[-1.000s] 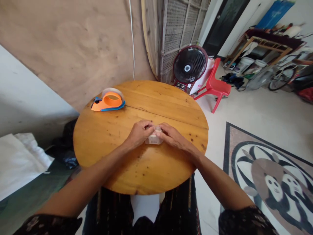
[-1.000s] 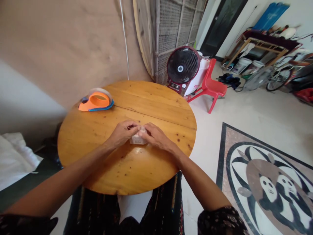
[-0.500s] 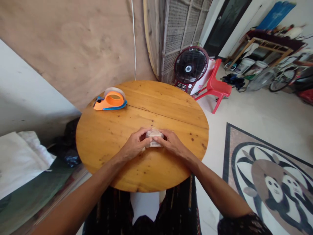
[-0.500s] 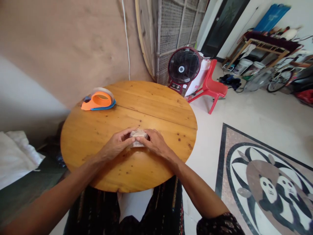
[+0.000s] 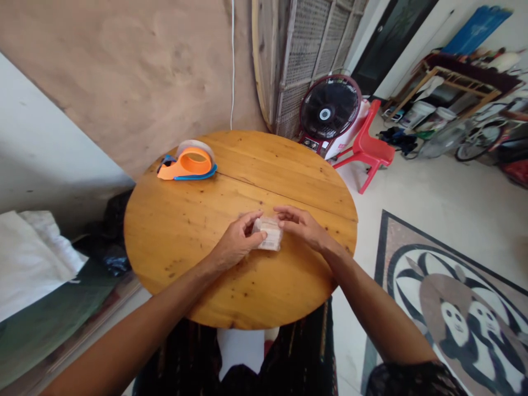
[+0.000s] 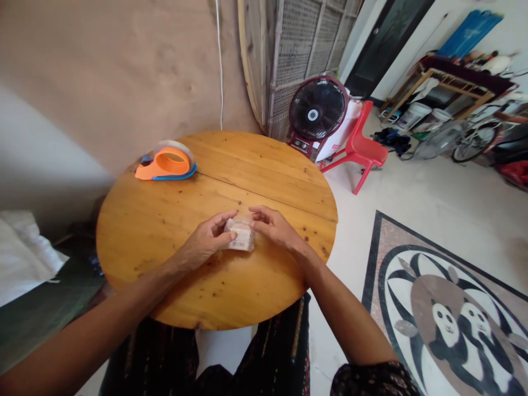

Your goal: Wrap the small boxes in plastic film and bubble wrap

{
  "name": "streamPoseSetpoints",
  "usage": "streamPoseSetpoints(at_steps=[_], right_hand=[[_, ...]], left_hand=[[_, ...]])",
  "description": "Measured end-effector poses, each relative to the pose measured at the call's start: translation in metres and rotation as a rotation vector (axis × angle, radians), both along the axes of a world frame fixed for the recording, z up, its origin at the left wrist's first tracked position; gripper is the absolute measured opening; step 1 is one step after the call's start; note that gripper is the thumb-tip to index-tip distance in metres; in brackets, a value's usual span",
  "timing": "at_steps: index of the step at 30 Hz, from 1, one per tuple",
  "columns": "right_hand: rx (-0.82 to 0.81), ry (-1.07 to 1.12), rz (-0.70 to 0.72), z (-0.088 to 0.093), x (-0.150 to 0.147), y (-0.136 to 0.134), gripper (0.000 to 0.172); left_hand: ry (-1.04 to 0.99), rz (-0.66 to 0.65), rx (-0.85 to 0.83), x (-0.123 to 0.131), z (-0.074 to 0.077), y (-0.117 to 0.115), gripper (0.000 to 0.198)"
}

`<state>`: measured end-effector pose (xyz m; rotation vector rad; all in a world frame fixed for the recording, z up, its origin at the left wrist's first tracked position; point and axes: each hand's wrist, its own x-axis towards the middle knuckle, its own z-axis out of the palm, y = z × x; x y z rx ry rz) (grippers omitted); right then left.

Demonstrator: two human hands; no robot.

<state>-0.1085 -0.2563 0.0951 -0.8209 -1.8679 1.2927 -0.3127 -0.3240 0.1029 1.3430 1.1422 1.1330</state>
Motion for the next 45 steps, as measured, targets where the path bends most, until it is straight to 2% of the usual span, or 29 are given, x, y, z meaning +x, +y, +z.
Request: streamPoseSetpoints(at_steps=[4, 11, 14, 17, 20, 22, 24, 30, 36, 40, 45], right_hand=[[-0.02, -0.06, 0.024, 0.013, 0.001, 0.007, 0.048], [0.201, -0.209, -0.036, 0.026, -0.009, 0.017, 0.02], [0.258, -0.247, -0.04, 0.025, -0.012, 0.025, 0.023], [0.203, -0.231, 0.06, 0.026, -0.013, 0.036, 0.023], [0.036, -0.207, 0.172, 0.034, -0.012, 0.045, 0.021], [-0.033, -0.212, 0.186, 0.04, -0.013, 0.047, 0.02], [-0.012, -0.241, 0.173, 0.046, -0.015, 0.044, 0.02], [0.254, -0.37, 0.036, 0.049, -0.015, 0.018, 0.021], [0.401, -0.516, -0.048, 0.054, -0.017, -0.004, 0.02], [0.433, -0.553, -0.005, 0.056, -0.016, -0.006, 0.023], [0.445, -0.557, 0.107, 0.063, -0.008, -0.001, 0.024]], left_hand=[[0.032, 0.018, -0.012, -0.001, 0.001, 0.002, 0.077], [0.079, -0.009, -0.032, -0.003, 0.007, 0.005, 0.077], [0.144, -0.016, -0.028, -0.005, 0.007, 0.008, 0.074], [0.18, -0.033, -0.011, -0.009, 0.003, 0.011, 0.069], [0.171, -0.084, 0.035, -0.013, -0.001, 0.016, 0.058], [0.154, -0.111, 0.061, -0.013, -0.002, 0.019, 0.055], [0.146, -0.129, 0.064, -0.012, 0.001, 0.022, 0.053], [0.164, -0.154, 0.047, -0.006, 0.011, 0.027, 0.044], [0.2, -0.176, 0.092, -0.008, 0.012, 0.026, 0.042], [0.271, -0.146, 0.132, -0.008, 0.013, 0.024, 0.039], [0.237, -0.162, 0.148, -0.008, 0.015, 0.025, 0.035]])
